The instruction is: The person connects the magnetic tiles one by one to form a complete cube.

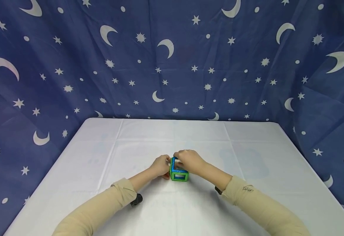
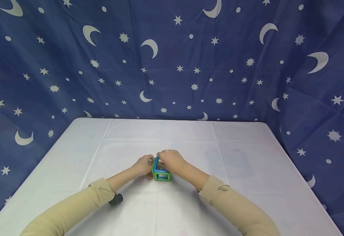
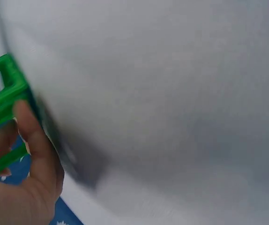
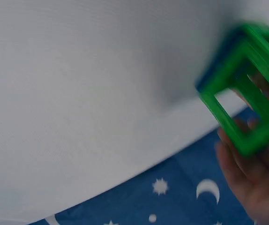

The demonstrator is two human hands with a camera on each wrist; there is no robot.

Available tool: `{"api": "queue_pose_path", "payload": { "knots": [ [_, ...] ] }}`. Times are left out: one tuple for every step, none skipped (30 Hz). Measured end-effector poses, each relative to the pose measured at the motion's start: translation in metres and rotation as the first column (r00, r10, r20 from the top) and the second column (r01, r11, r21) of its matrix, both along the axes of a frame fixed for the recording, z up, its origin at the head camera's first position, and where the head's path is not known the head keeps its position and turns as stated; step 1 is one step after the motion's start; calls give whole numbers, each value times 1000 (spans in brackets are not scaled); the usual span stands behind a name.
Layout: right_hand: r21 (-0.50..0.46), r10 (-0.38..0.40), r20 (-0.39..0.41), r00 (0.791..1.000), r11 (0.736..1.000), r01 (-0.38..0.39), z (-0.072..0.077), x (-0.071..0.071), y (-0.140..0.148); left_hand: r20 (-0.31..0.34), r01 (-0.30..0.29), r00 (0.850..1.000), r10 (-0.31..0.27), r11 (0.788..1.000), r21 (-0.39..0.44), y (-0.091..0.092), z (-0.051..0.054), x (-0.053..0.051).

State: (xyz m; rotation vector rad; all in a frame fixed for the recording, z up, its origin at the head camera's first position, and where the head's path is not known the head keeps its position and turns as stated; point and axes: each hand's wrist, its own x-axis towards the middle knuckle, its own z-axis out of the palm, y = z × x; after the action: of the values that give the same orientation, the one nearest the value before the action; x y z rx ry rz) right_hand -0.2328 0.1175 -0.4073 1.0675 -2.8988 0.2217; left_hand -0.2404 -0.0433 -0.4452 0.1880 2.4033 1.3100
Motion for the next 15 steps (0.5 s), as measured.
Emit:
{"api": "queue_pose_path", "payload": {
  "knots": [
    [-26, -7, 83, 997, 1000, 9, 4, 0, 4, 23, 3, 1000, -3, 1000, 24, -2, 2, 0],
    [-53, -15, 166, 986, 998, 25, 7, 1, 9, 47, 6, 999, -9, 998, 57, -5, 4, 0],
    [-83, -20, 240, 971, 996, 41, 9, 1, 14, 67, 7, 998, -13, 996, 90, -9, 6, 1],
    [-112, -27, 298, 954, 992, 63, 10, 2, 21, 74, 14, 997, -22, 993, 118, -13, 7, 3],
    [-143, -33, 351, 936, 986, 88, 10, 2, 28, 73, 31, 996, -41, 990, 136, -17, 9, 5],
    [-174, -33, 399, 916, 978, 111, 9, 3, 34, 57, 61, 996, -70, 988, 143, -22, 10, 7],
    [-187, -36, 431, 902, 974, 128, 6, 4, 40, 32, 103, 994, -108, 986, 132, -27, 10, 10],
    [-197, -32, 456, 889, 971, 136, 3, 5, 45, 4, 152, 988, -154, 982, 114, -30, 10, 13],
    [-204, -28, 472, 881, 969, 140, -1, 6, 49, -26, 200, 980, -198, 976, 88, -33, 10, 16],
    [-208, -23, 478, 878, 968, 138, -5, 7, 51, -68, 249, 967, -245, 967, 53, -34, 10, 18],
    [-212, -16, 480, 877, 968, 133, -8, 8, 53, -105, 284, 954, -280, 959, 22, -35, 9, 20],
    [-217, -9, 474, 881, 968, 127, -12, 8, 53, -146, 305, 942, -303, 952, -8, -34, 8, 22],
    [-226, -3, 464, 886, 966, 122, -14, 9, 53, -182, 313, 932, -313, 949, -33, -33, 7, 23],
    [-243, 5, 457, 889, 963, 119, -17, 10, 52, -218, 308, 925, -311, 950, -49, -31, 7, 24],
    [-257, 7, 448, 894, 959, 121, -18, 10, 52, -260, 296, 916, -304, 953, -73, -28, 6, 24]
  ]
}}
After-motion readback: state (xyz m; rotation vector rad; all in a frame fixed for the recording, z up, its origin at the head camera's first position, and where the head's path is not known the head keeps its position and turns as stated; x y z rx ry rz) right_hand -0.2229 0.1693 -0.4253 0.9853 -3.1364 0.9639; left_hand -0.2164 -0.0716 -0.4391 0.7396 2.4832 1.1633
